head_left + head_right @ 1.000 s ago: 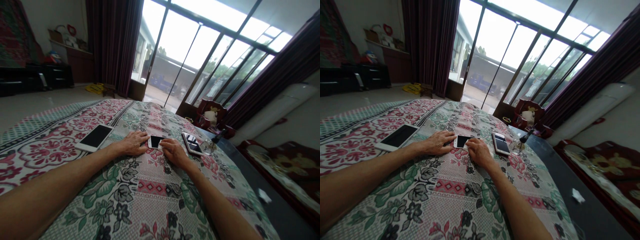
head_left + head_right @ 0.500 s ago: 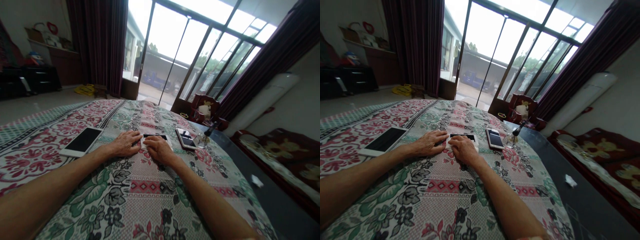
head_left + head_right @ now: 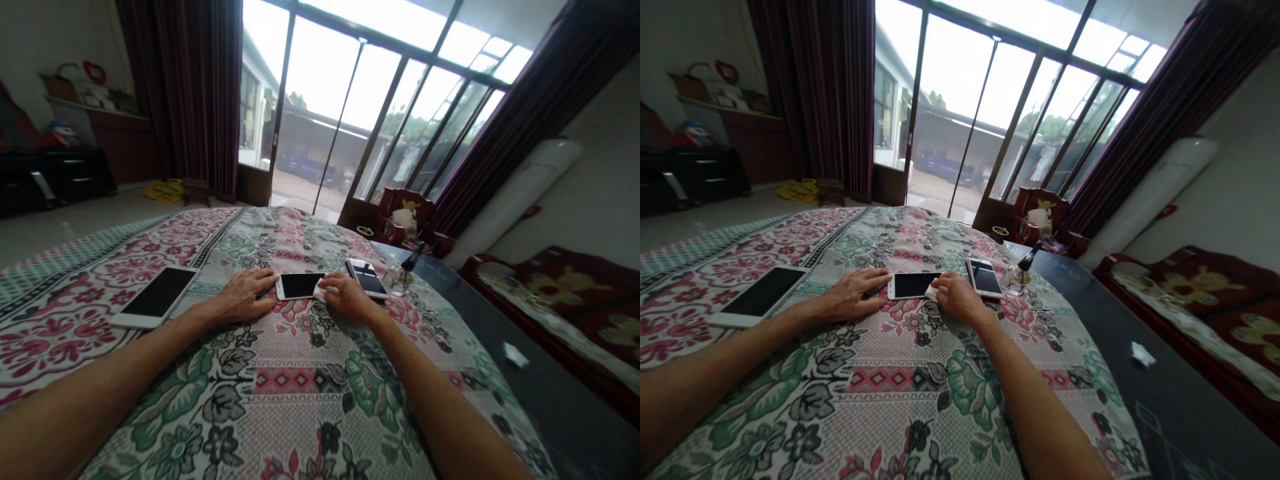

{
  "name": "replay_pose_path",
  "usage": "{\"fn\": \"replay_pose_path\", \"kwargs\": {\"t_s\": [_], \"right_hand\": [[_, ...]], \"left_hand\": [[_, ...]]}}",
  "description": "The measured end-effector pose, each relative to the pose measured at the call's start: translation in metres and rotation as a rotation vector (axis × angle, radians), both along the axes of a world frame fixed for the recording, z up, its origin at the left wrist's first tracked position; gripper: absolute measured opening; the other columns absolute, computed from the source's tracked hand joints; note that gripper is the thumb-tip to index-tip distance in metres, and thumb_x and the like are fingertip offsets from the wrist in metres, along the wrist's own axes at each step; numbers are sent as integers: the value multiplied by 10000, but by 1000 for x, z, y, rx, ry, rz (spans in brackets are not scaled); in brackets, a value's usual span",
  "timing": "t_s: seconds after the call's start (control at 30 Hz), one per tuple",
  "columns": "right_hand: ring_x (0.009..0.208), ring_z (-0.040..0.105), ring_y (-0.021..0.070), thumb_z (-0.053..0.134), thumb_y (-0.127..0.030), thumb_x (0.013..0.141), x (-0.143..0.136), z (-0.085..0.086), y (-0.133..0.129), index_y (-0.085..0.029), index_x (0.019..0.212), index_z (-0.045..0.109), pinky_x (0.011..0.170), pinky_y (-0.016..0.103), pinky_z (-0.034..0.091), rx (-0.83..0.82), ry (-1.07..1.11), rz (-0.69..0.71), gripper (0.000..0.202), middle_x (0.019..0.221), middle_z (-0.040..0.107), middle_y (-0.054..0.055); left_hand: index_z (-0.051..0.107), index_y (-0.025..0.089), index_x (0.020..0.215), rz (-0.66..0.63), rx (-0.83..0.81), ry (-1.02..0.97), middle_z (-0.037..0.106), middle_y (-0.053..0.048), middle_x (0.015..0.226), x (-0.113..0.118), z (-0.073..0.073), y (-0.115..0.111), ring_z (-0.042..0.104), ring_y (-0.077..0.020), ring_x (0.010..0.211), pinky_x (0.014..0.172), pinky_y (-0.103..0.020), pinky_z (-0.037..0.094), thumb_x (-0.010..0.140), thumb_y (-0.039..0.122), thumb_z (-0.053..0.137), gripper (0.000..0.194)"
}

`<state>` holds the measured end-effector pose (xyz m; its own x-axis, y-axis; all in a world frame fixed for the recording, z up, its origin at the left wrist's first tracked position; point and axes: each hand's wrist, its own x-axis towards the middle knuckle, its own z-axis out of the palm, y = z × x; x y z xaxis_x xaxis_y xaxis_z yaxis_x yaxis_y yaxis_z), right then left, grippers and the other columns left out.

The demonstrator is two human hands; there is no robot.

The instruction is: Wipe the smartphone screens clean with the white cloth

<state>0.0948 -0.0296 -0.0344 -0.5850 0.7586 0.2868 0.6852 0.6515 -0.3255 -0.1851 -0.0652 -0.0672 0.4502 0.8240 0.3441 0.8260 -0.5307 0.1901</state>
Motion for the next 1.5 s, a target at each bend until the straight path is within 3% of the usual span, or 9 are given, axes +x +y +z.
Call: {"fn": "replay_pose_path", "kwargs": {"t_s": [0.2, 0.37, 0.57, 0.73, 0.9, 1.07, 1.23, 1.5], "right_hand": [[986, 608, 204, 576, -97, 753, -4, 2, -3, -192, 982, 712, 914, 353, 460, -14, -8, -48, 283, 1093, 652, 100], [942, 621, 200, 577, -85, 741, -14, 11, -19, -193, 963, 723, 882, 343, 476, -17, -49, -61, 287, 1053, 668, 91], [906, 626, 200, 610, -106, 721, -20, 27, -36, -241, 936, 734, 845, 321, 474, -49, -174, 18, 283, 1007, 690, 53], [917, 618, 190, 582, -114, 762, -6, 27, -23, -231, 970, 732, 844, 296, 464, -87, -208, 38, 282, 1019, 687, 56], [870, 600, 179, 510, -89, 820, -2, 15, -9, -180, 849, 729, 791, 287, 453, 30, -171, -79, 240, 922, 681, 83], [917, 572, 191, 476, -136, 880, -30, -1, -14, -166, 871, 684, 849, 315, 416, 166, -125, -148, 210, 968, 659, 105], [935, 571, 205, 541, -171, 848, -65, -5, -23, -168, 1039, 638, 845, 317, 407, 156, -69, -226, 214, 996, 668, 104], [959, 566, 173, 460, -214, 921, -99, -8, -30, -220, 982, 669, 883, 305, 387, 224, -109, 37, 218, 1019, 677, 42]], "left_hand": [[447, 217, 1334, 135, -96, -26, 438, -118, 1427, 8, 2, -1, 402, -309, 1294, 1049, -474, 320, 791, 577, 551, 660], [498, 208, 1260, 75, -120, -69, 465, -122, 1393, 2, 7, 1, 408, -317, 1282, 1053, -460, 323, 737, 609, 591, 665], [548, 211, 1157, 72, -138, -94, 530, -120, 1296, -4, 10, 0, 470, -301, 1208, 1023, -436, 360, 676, 563, 646, 604], [496, 202, 1281, 53, -137, -78, 460, -130, 1380, -5, 6, 2, 406, -324, 1272, 1047, -457, 326, 698, 573, 632, 705], [518, 157, 1288, 39, -189, -52, 425, -149, 1410, -7, 10, 3, 389, -324, 1292, 1065, -435, 312, 698, 583, 636, 737], [503, 178, 1311, 45, -221, -42, 395, -138, 1446, -10, 7, 6, 345, -328, 1329, 1081, -455, 284, 727, 566, 616, 710], [512, 197, 1302, 27, -186, -38, 406, -126, 1436, -13, -2, 12, 347, -321, 1325, 1084, -458, 271, 729, 572, 616, 692], [559, 230, 1259, 10, -154, -62, 457, -107, 1399, -16, -7, 17, 400, -341, 1286, 1066, -467, 311, 699, 605, 614, 676]]}}
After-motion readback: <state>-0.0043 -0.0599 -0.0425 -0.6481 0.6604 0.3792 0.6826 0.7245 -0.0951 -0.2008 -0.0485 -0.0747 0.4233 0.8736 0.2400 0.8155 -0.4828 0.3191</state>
